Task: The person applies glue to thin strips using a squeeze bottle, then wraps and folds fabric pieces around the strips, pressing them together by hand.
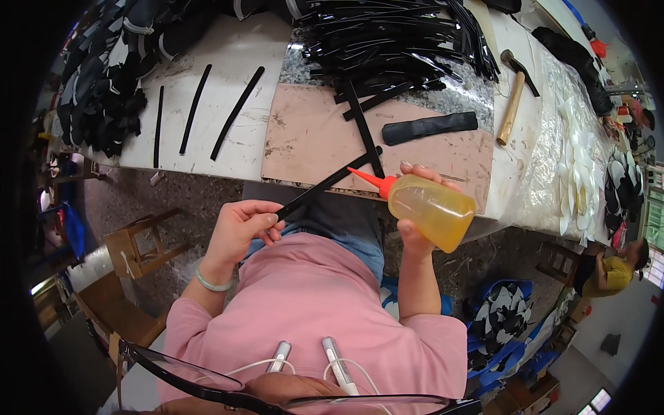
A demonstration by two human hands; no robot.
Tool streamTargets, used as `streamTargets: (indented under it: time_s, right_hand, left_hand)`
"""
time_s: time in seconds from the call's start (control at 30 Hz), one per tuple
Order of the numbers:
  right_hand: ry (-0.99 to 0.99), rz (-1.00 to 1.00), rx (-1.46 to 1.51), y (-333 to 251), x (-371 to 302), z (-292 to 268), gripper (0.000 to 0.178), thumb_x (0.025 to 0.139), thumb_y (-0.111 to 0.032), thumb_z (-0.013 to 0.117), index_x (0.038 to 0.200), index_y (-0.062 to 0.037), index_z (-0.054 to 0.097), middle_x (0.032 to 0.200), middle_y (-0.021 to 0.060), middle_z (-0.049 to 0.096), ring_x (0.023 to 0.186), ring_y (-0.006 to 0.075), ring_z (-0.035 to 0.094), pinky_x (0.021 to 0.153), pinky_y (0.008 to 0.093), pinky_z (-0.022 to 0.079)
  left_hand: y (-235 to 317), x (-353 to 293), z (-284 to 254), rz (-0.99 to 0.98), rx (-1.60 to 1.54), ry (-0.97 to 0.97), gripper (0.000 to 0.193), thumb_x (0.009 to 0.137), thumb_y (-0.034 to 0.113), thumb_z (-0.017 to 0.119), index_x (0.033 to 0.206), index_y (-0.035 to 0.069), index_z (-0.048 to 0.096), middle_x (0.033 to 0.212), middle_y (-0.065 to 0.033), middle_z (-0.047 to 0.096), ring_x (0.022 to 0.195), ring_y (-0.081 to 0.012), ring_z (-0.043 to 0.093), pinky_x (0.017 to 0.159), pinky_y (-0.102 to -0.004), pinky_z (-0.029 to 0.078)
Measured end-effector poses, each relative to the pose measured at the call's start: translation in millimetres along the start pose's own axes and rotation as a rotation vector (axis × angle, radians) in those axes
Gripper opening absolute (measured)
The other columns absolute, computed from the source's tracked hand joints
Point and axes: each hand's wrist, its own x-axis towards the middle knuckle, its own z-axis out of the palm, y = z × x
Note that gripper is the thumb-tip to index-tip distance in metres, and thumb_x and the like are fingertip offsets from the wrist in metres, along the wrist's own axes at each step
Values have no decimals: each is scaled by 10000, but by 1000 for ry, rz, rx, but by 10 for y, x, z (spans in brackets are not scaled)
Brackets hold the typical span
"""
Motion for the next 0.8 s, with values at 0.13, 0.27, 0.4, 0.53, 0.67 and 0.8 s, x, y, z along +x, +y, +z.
streamTargets:
  time_s: [0.13,0.27,0.4,0.53,0.67,0.8]
  right_hand:
    - [-5,-7,-5,-9,9,-33,765,724,-395,777,1294,-109,354,1178,203,539,1080,364,558,917,477,471]
    - [-92,-21,16,-25,-26,-70,817,723,-326,808,1326,-158,283,1227,197,500,1131,365,524,924,462,461]
    - [-138,-72,11,-80,-22,-13,824,710,-277,822,1321,-148,286,1229,210,501,1135,364,524,942,471,444]
    - [-152,-108,-39,-104,-63,-10,819,701,-257,830,1309,-138,294,1235,219,501,1137,360,527,954,480,426]
    - [-183,-146,-60,-97,-67,4,792,703,-249,828,1293,-136,311,1241,220,500,1142,357,526,961,483,413]
    - [-171,-84,3,-72,-46,48,799,706,-250,826,1304,-153,305,1237,209,496,1151,349,512,967,480,411]
  left_hand:
    - [104,-13,-36,221,398,93,249,849,34,619,1089,-32,645,765,-70,669,579,-70,584,485,-185,458]
    - [593,260,145,799,888,117,229,808,64,671,1032,16,676,761,-64,653,622,-122,562,559,-261,455]
    - [808,1100,585,1502,1176,-133,273,736,81,663,1008,76,683,1026,-20,646,987,-208,544,735,-342,491]
    - [897,1661,800,1621,1273,-345,289,740,56,636,1020,114,673,923,-10,636,944,-215,553,730,-335,499]
    - [999,1837,1060,1632,1537,-116,269,727,67,586,989,88,645,805,0,583,798,-161,568,551,-268,515]
    - [1057,1754,1243,1429,1641,168,337,737,81,622,1074,81,615,924,-18,608,841,-176,585,551,-268,519]
